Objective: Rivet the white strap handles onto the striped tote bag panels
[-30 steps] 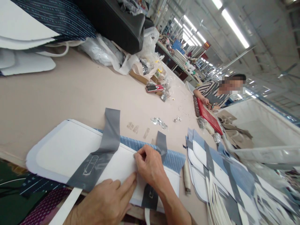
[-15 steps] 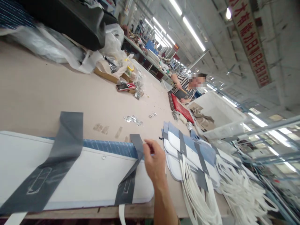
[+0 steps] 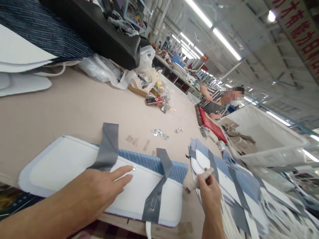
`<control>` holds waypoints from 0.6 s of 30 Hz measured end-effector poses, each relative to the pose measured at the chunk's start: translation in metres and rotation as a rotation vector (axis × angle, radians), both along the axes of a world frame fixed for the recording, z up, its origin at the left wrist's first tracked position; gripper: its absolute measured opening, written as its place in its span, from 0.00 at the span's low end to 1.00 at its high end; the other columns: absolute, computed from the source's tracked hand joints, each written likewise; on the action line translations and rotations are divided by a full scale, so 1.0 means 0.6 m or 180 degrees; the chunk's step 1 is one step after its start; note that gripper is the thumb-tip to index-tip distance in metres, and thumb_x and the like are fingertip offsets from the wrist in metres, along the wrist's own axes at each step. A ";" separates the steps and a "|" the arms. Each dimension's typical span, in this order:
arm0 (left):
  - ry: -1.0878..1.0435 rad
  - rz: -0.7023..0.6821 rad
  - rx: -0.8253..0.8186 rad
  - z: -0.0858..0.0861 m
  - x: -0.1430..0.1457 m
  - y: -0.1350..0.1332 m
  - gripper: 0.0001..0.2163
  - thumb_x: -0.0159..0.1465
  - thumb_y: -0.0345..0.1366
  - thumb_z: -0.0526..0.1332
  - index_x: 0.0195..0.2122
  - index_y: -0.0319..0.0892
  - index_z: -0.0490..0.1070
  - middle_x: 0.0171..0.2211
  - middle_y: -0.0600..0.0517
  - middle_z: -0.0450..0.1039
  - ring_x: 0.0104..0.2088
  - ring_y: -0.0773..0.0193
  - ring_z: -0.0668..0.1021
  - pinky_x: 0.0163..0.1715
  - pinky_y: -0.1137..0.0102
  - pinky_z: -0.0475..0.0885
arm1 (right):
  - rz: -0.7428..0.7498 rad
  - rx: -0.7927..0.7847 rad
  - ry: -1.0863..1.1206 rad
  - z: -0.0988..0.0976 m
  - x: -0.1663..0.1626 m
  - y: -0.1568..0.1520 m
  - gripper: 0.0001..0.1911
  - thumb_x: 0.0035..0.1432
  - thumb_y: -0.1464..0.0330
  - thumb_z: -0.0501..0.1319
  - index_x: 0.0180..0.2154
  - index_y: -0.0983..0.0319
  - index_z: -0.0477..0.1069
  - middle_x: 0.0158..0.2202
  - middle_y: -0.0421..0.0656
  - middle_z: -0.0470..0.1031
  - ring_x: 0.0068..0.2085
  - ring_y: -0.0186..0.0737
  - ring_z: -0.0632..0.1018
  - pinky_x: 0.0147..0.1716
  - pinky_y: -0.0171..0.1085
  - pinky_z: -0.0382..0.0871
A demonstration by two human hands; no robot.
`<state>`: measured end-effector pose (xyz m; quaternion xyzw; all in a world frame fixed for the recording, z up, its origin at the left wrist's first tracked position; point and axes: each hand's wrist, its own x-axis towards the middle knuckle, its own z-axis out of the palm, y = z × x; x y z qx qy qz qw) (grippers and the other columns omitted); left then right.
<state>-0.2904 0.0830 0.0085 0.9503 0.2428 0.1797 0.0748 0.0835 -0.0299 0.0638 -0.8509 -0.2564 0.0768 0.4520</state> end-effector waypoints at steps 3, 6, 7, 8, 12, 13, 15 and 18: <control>0.0311 -0.0254 0.0237 0.020 0.030 0.036 0.20 0.65 0.23 0.55 0.56 0.43 0.73 0.61 0.47 0.74 0.32 0.60 0.83 0.27 0.65 0.75 | 0.0129 0.1545 0.1179 0.035 -0.052 0.019 0.24 0.42 0.64 0.71 0.44 0.57 0.70 0.34 0.36 0.74 0.35 0.40 0.77 0.40 0.45 0.75; 0.0271 -0.0275 0.0141 0.016 0.045 0.052 0.16 0.67 0.25 0.55 0.53 0.43 0.74 0.57 0.46 0.77 0.33 0.61 0.84 0.28 0.67 0.76 | 0.0474 0.2429 0.2159 0.047 -0.123 0.051 0.17 0.38 0.72 0.68 0.34 0.58 0.68 0.30 0.34 0.68 0.30 0.33 0.73 0.37 0.41 0.75; 0.0217 -0.0281 0.0100 0.011 0.046 0.053 0.15 0.68 0.26 0.54 0.52 0.43 0.74 0.56 0.46 0.77 0.33 0.61 0.83 0.29 0.68 0.76 | 0.0517 0.2570 0.2441 0.045 -0.146 0.063 0.16 0.38 0.73 0.67 0.32 0.58 0.67 0.30 0.34 0.66 0.29 0.31 0.71 0.35 0.39 0.74; 0.0161 -0.0300 0.0069 0.006 0.045 0.053 0.15 0.69 0.26 0.53 0.52 0.43 0.74 0.56 0.46 0.78 0.33 0.62 0.83 0.29 0.68 0.76 | 0.0533 0.2661 0.2684 0.040 -0.167 0.075 0.15 0.38 0.73 0.66 0.30 0.58 0.65 0.29 0.33 0.65 0.29 0.31 0.70 0.33 0.37 0.72; 0.0059 -0.0373 0.0097 -0.008 0.038 0.050 0.17 0.70 0.25 0.50 0.53 0.41 0.74 0.56 0.45 0.78 0.36 0.62 0.84 0.33 0.69 0.78 | 0.0699 0.2611 0.3080 0.006 -0.224 0.120 0.15 0.43 0.70 0.67 0.27 0.58 0.59 0.25 0.31 0.57 0.24 0.29 0.64 0.27 0.34 0.67; 0.0050 -0.0372 0.0126 -0.010 0.037 0.049 0.18 0.69 0.24 0.50 0.53 0.41 0.74 0.56 0.44 0.77 0.36 0.61 0.83 0.33 0.68 0.78 | 0.0735 0.2563 0.3069 -0.004 -0.231 0.128 0.17 0.46 0.69 0.68 0.26 0.58 0.57 0.23 0.30 0.53 0.22 0.29 0.60 0.25 0.33 0.64; 0.0034 -0.0366 0.0182 -0.011 0.037 0.048 0.19 0.69 0.23 0.50 0.54 0.40 0.75 0.56 0.44 0.77 0.35 0.61 0.83 0.33 0.66 0.78 | 0.0703 0.2569 0.3040 -0.022 -0.238 0.142 0.17 0.52 0.65 0.67 0.25 0.58 0.57 0.21 0.28 0.46 0.19 0.28 0.51 0.20 0.30 0.56; 0.0143 -0.0366 0.0171 -0.008 0.037 0.047 0.20 0.68 0.22 0.50 0.55 0.41 0.74 0.57 0.45 0.77 0.35 0.62 0.82 0.32 0.66 0.77 | 0.0625 0.2683 0.2970 -0.043 -0.237 0.156 0.11 0.58 0.61 0.65 0.30 0.57 0.66 0.19 0.26 0.40 0.19 0.29 0.42 0.16 0.28 0.48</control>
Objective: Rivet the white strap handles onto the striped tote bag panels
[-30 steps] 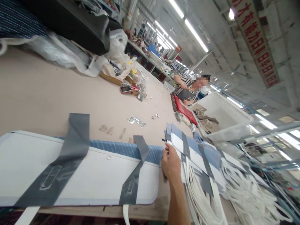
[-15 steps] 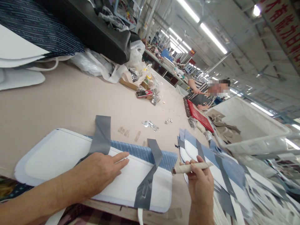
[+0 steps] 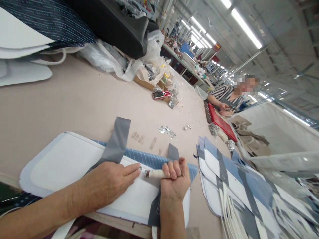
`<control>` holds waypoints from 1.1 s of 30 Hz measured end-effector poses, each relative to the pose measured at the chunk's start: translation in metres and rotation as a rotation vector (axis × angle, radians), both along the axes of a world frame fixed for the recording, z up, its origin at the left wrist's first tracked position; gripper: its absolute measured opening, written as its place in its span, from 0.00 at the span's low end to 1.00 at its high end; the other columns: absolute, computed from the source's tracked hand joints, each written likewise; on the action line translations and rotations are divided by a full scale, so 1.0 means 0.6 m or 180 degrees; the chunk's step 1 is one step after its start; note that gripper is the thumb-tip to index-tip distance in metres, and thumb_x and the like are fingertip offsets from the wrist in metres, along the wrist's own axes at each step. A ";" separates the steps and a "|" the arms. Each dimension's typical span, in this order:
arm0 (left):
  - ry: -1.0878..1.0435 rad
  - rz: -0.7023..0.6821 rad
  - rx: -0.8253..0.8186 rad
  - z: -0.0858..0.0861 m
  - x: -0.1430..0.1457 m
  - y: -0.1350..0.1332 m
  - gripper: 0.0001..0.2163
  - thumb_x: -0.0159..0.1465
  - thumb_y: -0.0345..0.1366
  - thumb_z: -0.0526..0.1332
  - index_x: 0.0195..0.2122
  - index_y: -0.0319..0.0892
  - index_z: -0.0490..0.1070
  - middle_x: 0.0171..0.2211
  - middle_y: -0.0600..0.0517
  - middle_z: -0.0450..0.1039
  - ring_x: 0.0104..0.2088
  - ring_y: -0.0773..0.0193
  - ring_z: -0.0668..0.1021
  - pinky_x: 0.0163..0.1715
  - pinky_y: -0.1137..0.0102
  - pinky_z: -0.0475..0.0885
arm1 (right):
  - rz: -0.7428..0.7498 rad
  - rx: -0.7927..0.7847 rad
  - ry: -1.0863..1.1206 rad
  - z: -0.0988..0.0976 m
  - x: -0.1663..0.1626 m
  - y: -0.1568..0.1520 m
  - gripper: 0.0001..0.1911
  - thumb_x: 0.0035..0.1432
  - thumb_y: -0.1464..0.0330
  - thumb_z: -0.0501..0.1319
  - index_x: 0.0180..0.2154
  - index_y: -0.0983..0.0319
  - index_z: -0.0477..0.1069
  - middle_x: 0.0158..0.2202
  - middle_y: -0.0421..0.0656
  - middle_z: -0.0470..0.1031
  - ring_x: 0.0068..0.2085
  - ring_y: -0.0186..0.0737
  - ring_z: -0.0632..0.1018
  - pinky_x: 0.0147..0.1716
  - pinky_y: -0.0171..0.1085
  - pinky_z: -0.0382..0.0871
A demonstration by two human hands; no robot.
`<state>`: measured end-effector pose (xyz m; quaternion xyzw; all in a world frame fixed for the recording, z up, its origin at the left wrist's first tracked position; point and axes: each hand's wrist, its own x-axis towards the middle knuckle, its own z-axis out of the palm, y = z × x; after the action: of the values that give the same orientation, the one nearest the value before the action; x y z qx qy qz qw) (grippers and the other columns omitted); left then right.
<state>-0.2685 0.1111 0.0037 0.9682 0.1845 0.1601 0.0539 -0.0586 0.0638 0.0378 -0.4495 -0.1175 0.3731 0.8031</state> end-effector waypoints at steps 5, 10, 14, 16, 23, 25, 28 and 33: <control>-0.0016 -0.0073 -0.0027 0.003 0.000 0.001 0.21 0.67 0.20 0.50 0.57 0.38 0.73 0.58 0.45 0.77 0.34 0.61 0.82 0.32 0.64 0.76 | 0.0122 0.0022 -0.0349 -0.022 0.005 0.011 0.10 0.63 0.59 0.64 0.33 0.57 0.69 0.18 0.26 0.39 0.19 0.30 0.41 0.16 0.27 0.50; -0.0143 -0.0040 -0.0067 0.002 0.001 0.002 0.20 0.65 0.22 0.52 0.56 0.39 0.74 0.55 0.44 0.78 0.31 0.63 0.80 0.29 0.65 0.74 | 0.0110 -0.0009 -0.0374 -0.033 0.003 0.015 0.10 0.63 0.60 0.64 0.32 0.57 0.69 0.19 0.26 0.39 0.19 0.30 0.41 0.16 0.26 0.51; -0.0061 -0.0101 -0.0042 0.006 -0.001 0.002 0.22 0.64 0.22 0.52 0.57 0.38 0.73 0.56 0.43 0.78 0.29 0.63 0.79 0.26 0.64 0.72 | 0.0094 -0.0052 -0.0289 -0.034 0.001 0.017 0.08 0.63 0.62 0.63 0.32 0.57 0.69 0.20 0.26 0.38 0.20 0.30 0.41 0.17 0.26 0.52; -0.0022 -0.0145 -0.0058 0.006 -0.002 0.002 0.23 0.63 0.21 0.51 0.57 0.37 0.73 0.57 0.43 0.77 0.31 0.62 0.80 0.25 0.63 0.72 | 0.0065 -0.0072 -0.0218 -0.034 0.000 0.018 0.07 0.63 0.63 0.64 0.33 0.57 0.70 0.21 0.27 0.38 0.20 0.30 0.40 0.17 0.26 0.53; -0.0084 -0.0302 -0.0172 -0.002 -0.003 0.003 0.23 0.62 0.20 0.50 0.56 0.34 0.73 0.58 0.42 0.76 0.38 0.60 0.83 0.27 0.65 0.74 | -0.0126 -0.0014 -0.0180 -0.014 -0.028 0.020 0.06 0.66 0.65 0.60 0.35 0.55 0.72 0.20 0.27 0.38 0.20 0.32 0.40 0.15 0.25 0.53; -0.0160 -0.0314 -0.0192 -0.002 -0.004 0.004 0.22 0.63 0.21 0.50 0.54 0.34 0.74 0.58 0.42 0.77 0.39 0.60 0.83 0.28 0.66 0.75 | -0.0029 0.0080 -0.0429 -0.004 -0.041 0.019 0.08 0.69 0.63 0.58 0.36 0.54 0.73 0.19 0.27 0.40 0.18 0.31 0.41 0.15 0.26 0.54; -0.0261 -0.0199 -0.0187 -0.002 -0.004 0.005 0.21 0.64 0.22 0.49 0.54 0.35 0.75 0.57 0.44 0.78 0.35 0.61 0.83 0.28 0.66 0.76 | 0.0340 0.0363 -0.0830 0.009 -0.051 0.020 0.09 0.71 0.63 0.57 0.39 0.52 0.74 0.18 0.27 0.43 0.15 0.29 0.46 0.15 0.26 0.57; -0.0355 -0.0083 -0.0131 -0.007 -0.005 0.005 0.19 0.68 0.25 0.51 0.55 0.40 0.75 0.57 0.47 0.78 0.31 0.63 0.82 0.29 0.65 0.77 | 0.0505 0.0535 -0.0881 0.010 -0.039 0.015 0.11 0.72 0.64 0.55 0.40 0.53 0.75 0.18 0.27 0.45 0.15 0.28 0.48 0.15 0.26 0.58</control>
<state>-0.2714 0.1142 -0.0002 0.9588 0.1719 0.2092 0.0862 -0.0818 0.0730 0.0439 -0.4171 -0.2928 0.3588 0.7820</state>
